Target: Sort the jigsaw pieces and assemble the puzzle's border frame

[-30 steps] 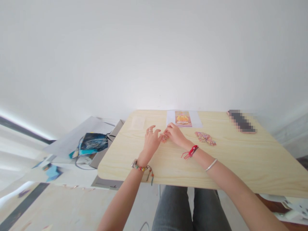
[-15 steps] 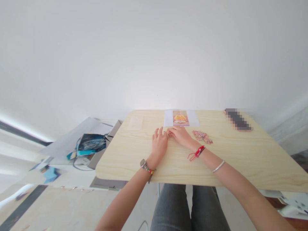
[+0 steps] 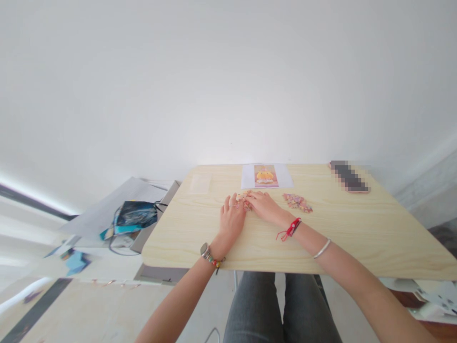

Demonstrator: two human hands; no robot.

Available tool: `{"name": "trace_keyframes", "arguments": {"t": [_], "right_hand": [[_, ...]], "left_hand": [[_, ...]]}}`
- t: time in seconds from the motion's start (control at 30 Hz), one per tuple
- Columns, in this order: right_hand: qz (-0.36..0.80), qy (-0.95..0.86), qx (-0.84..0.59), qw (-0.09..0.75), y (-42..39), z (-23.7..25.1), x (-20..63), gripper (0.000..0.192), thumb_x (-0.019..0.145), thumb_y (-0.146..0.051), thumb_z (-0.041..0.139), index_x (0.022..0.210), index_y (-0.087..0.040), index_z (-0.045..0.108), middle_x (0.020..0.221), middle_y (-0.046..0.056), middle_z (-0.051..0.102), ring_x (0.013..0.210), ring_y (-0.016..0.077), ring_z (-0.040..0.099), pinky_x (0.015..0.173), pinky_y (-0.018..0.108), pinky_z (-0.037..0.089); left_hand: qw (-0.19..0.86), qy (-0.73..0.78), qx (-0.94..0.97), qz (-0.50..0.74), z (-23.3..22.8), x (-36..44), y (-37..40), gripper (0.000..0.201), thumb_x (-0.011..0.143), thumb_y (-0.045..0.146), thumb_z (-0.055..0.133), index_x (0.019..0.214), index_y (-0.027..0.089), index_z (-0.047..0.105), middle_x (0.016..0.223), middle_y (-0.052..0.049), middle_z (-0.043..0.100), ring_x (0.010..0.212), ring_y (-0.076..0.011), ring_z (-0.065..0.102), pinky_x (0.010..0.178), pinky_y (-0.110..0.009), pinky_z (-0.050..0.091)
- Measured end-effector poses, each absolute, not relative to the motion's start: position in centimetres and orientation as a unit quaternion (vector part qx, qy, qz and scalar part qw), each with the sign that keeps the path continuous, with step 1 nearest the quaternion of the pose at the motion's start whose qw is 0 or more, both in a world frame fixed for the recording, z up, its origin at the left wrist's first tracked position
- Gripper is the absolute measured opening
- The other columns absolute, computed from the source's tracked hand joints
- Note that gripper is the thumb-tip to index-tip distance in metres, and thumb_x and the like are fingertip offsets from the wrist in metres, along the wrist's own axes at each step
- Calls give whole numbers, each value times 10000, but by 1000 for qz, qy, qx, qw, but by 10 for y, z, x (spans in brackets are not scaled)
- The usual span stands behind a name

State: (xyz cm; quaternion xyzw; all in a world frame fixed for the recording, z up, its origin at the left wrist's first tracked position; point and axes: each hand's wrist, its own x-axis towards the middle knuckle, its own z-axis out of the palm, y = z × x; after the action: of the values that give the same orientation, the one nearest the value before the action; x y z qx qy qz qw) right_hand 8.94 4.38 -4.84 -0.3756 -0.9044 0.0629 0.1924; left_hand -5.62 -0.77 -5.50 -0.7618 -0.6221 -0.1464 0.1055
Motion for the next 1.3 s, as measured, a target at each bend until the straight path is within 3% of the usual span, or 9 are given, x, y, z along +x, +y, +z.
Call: {"name": "trace_keyframes", "arguments": {"t": [0.13,0.23,0.37,0.43,0.6,0.7,0.93,1.17,1.3], "right_hand": [[63,-892,-378,238,37,-37,106,316,862,-104,430,1138,-178,564,1164,111,566,1096,201,488,919,387,384],[22,-860,-443,251,24,-31,146,287,863,-160,435,1114,-182,573,1175,118,553,1081,231,486,904,407,389],[-9,-777,-602,182,3,-40,206,349,860,-344,458,1150,-169,543,1080,143,585,1017,295,505,836,441,404],[-4,-770,-620,146,-3,-49,224,378,858,-325,448,1185,-149,518,1089,152,579,1013,295,507,840,433,404],[5,-805,-572,159,-2,-63,222,449,829,-232,473,1272,-162,445,1174,136,540,1066,274,484,888,407,403],[14,-816,-550,181,4,-60,209,426,830,-187,467,1256,-178,459,1167,121,544,1058,253,494,900,398,412],[-12,-824,-529,203,19,-61,195,390,852,-121,421,1230,-164,505,1178,134,554,1071,247,510,908,411,436],[16,-846,-467,258,24,-66,193,386,865,-115,403,1227,-166,527,1200,136,568,1120,231,516,957,437,426],[28,-855,-446,264,10,-67,195,399,874,-123,390,1244,-193,521,1261,115,532,1173,231,482,982,450,411]], "left_hand": [[105,-620,-760,-163,-55,-59,-11,357,861,212,456,1215,212,496,1325,-150,441,1222,-323,398,903,-476,445],[102,-620,-757,-179,-53,-64,-14,364,859,255,477,1219,201,494,1337,-156,422,1223,-336,389,908,-470,443],[77,-642,-740,-185,-52,-70,-14,401,853,321,497,1218,156,497,1320,-187,429,1221,-351,385,917,-482,436],[64,-656,-731,-176,-53,-72,-13,420,851,343,497,1214,131,499,1316,-203,427,1225,-363,377,917,-498,431],[64,-650,-736,-176,-55,-67,-17,445,823,311,545,1230,143,483,1334,-207,406,1239,-374,356,919,-525,419],[69,-600,-776,-182,-53,-49,-20,471,805,276,572,1253,185,455,1364,-178,387,1259,-351,343,939,-523,408],[10,-474,-872,-124,-48,25,9,445,846,239,502,1272,149,409,1384,-163,387,1304,-290,314,965,-445,407],[-3,-453,-886,-101,-40,36,25,381,877,168,401,1254,112,386,1286,-166,486,1152,-222,507,885,-356,461],[12,-446,-890,-96,-43,26,14,407,859,164,434,1260,116,382,1319,-175,456,1228,-230,435,911,-363,448]]}}
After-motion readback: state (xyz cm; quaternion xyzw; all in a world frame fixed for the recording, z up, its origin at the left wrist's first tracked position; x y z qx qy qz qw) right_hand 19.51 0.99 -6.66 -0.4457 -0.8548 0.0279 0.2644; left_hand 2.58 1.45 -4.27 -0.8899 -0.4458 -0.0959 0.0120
